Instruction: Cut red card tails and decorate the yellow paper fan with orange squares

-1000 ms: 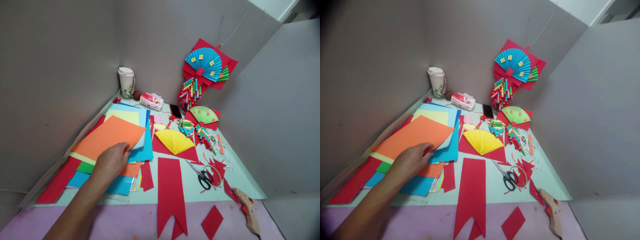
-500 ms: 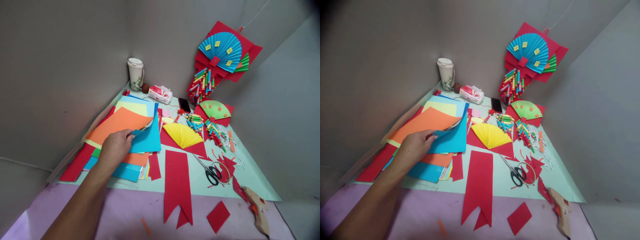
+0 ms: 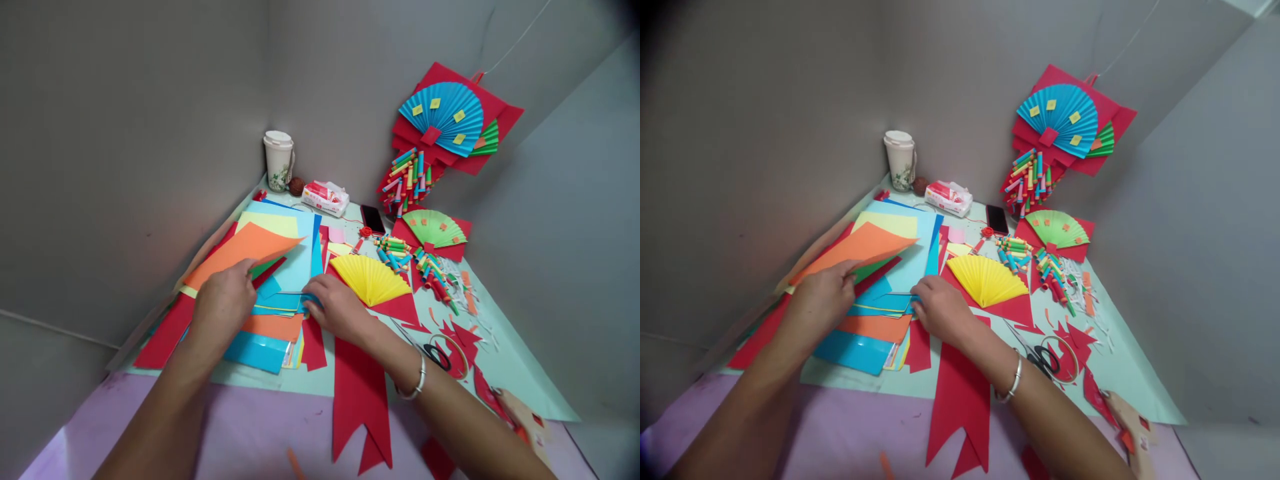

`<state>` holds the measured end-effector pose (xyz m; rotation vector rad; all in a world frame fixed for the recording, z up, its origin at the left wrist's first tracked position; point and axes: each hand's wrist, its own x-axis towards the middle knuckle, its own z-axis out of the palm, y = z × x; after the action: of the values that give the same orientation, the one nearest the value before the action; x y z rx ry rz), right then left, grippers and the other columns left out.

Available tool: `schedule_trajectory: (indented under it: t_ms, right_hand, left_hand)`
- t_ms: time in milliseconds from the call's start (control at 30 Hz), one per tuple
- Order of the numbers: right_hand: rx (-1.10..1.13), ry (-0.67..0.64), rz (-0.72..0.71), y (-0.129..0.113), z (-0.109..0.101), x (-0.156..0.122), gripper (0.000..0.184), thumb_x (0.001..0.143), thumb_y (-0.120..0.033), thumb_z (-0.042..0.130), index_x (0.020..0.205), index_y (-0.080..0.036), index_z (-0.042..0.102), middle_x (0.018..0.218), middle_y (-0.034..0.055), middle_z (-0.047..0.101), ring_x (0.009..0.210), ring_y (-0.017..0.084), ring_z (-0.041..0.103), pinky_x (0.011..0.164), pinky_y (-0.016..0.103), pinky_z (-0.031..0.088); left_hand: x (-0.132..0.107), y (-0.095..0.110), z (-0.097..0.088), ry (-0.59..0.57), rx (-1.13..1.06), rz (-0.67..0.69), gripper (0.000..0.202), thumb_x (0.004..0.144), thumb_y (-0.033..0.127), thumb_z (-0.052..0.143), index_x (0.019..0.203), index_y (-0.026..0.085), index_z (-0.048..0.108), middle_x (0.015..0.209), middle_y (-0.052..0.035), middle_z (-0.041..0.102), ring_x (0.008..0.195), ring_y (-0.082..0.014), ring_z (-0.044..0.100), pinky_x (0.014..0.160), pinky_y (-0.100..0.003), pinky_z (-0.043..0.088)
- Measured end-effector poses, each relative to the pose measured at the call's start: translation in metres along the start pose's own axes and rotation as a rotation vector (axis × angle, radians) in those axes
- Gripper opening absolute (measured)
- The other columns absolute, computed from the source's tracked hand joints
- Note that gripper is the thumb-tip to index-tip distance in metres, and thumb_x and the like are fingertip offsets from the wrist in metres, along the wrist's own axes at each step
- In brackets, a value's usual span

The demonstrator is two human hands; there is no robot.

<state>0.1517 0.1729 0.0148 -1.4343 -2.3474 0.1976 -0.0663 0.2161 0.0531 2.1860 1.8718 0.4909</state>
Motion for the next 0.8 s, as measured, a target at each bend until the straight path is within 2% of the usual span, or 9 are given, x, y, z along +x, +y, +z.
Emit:
schedule_trajectory:
  t_ms: [133, 267, 400, 600, 800]
  right_hand:
    - [-0.165, -0.051, -0.087, -0.002, 0.002, 0.020, 0.018, 0.098, -0.020, 0.051, 0.103, -0.012, 0.066, 0.104, 0.0148, 0.066, 0.101, 0.025, 0.057, 0.088, 0.036, 0.046]
    - [-0.296, -0.147, -0.185, -0.005, 0.004, 0.035, 0.019, 0.099, -0.021, 0.048, 0.100, -0.012, 0.066, 0.098, 0.0132, 0.067, 0.094, 0.024, 0.057, 0.083, 0.035, 0.044]
    - [-0.378, -0.218, -0.251, -0.010, 0.011, 0.049, 0.013, 0.093, -0.011, 0.052, 0.097, -0.011, 0.064, 0.093, 0.0127, 0.067, 0.084, 0.023, 0.058, 0.076, 0.035, 0.042]
    - [-0.395, -0.249, -0.345, -0.019, 0.028, 0.069, 0.013, 0.094, -0.013, 0.051, 0.096, -0.010, 0.063, 0.091, 0.0121, 0.067, 0.081, 0.023, 0.060, 0.070, 0.035, 0.043]
    - [-0.417, -0.242, -0.343, -0.015, 0.035, 0.072, 0.015, 0.097, -0.012, 0.047, 0.099, -0.010, 0.062, 0.091, 0.0121, 0.066, 0.080, 0.024, 0.061, 0.062, 0.033, 0.044]
  left_hand:
    - [-0.001, 0.002, -0.009, 0.100, 0.076, -0.117, 0.049, 0.094, 0.026, 0.032, 0.132, 0.019, 0.063, 0.099, -0.0132, 0.078, 0.094, -0.0312, 0.071, 0.076, -0.036, 0.049]
    - [-0.002, 0.004, -0.014, 0.137, 0.073, -0.174, 0.049, 0.096, 0.029, 0.032, 0.134, 0.020, 0.062, 0.104, -0.0126, 0.078, 0.096, -0.0313, 0.071, 0.079, -0.036, 0.049]
    - [-0.002, 0.003, -0.015, 0.154, 0.048, -0.169, 0.050, 0.096, 0.029, 0.031, 0.135, 0.018, 0.061, 0.105, -0.0142, 0.077, 0.096, -0.0318, 0.071, 0.079, -0.036, 0.049]
    - [0.000, 0.004, -0.013, 0.140, 0.052, -0.175, 0.049, 0.095, 0.028, 0.031, 0.133, 0.017, 0.062, 0.105, -0.0154, 0.077, 0.097, -0.0338, 0.071, 0.078, -0.038, 0.049]
    - [0.000, 0.003, -0.011, 0.141, 0.062, -0.152, 0.049, 0.095, 0.027, 0.030, 0.130, 0.018, 0.063, 0.106, -0.0146, 0.077, 0.096, -0.0340, 0.071, 0.077, -0.038, 0.048]
